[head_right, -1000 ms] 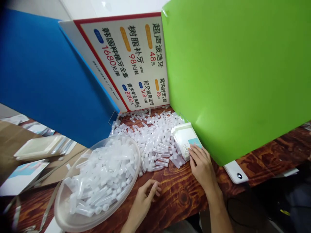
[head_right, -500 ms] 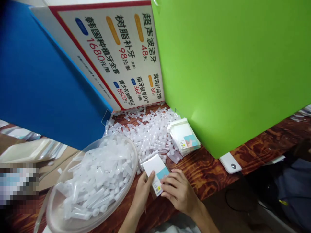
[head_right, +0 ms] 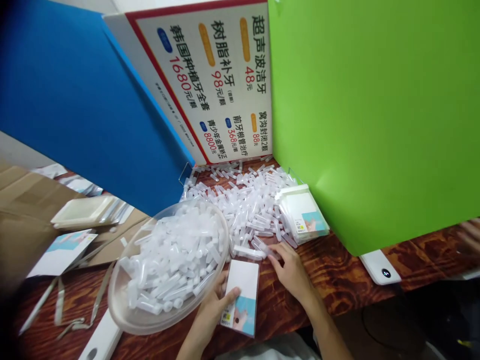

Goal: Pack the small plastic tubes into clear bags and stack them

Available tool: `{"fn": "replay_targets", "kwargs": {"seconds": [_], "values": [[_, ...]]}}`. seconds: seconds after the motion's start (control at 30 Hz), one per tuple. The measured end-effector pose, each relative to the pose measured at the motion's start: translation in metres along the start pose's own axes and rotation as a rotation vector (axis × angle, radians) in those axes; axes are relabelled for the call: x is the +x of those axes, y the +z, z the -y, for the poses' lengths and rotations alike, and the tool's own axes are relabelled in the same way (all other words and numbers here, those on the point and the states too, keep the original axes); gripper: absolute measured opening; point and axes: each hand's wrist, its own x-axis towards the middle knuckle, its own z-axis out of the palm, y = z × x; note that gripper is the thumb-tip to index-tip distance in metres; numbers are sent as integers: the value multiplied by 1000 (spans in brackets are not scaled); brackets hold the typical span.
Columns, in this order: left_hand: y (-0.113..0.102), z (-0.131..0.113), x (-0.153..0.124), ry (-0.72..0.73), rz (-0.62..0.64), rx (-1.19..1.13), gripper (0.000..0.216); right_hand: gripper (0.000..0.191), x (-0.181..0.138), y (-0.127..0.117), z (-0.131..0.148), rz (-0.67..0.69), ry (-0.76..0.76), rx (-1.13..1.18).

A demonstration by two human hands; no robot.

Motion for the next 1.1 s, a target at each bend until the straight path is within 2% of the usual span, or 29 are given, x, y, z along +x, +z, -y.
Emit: {"fn": "replay_targets", "kwargs": {"seconds": [0.07, 0.13, 0.27, 0.37, 0.47, 0.57, 0.63, 0.73, 0.8, 0.83, 0.93, 1.0, 1.1], "values": [[0, 1, 2, 6, 66, 23, 56, 23, -4, -10, 10, 124, 5, 225], [-2, 1, 4, 7, 146, 56, 55, 25, -8, -17, 16, 189, 10, 399], [-10, -4, 6, -16, 336, 123, 57, 26, -14, -19, 14, 137, 130, 725], [-14, -10, 7, 10, 367, 197, 51, 36, -15, -9, 11, 79, 247, 862], [-14, -13, 9, 87, 404, 220, 51, 37, -16, 6, 16, -18, 294, 814], [-11, -12, 10, 120, 444, 210, 54, 31, -16, 19, 25, 47, 262, 735], [-10, -10, 8, 110, 411, 221, 50, 29, -15, 26, 30, 106, 190, 672], [-16, -7, 1, 99, 310, 265, 41, 28, -8, 37, 29, -25, 109, 436], [-24, -3, -5, 91, 246, 301, 40, 19, -1, 45, 25, -77, 29, 196], [-29, 0, -8, 84, 217, 313, 42, 17, 2, 48, 22, -59, -20, 76], [-42, 9, -15, 57, 131, 293, 50, 28, 7, 54, 20, 52, -124, -139], [-50, 14, -19, 32, 65, 263, 57, 30, 5, 48, 25, 138, -147, -91], [-56, 16, -25, 22, 25, 244, 65, 30, -2, 28, 38, 286, -148, 159]]}}
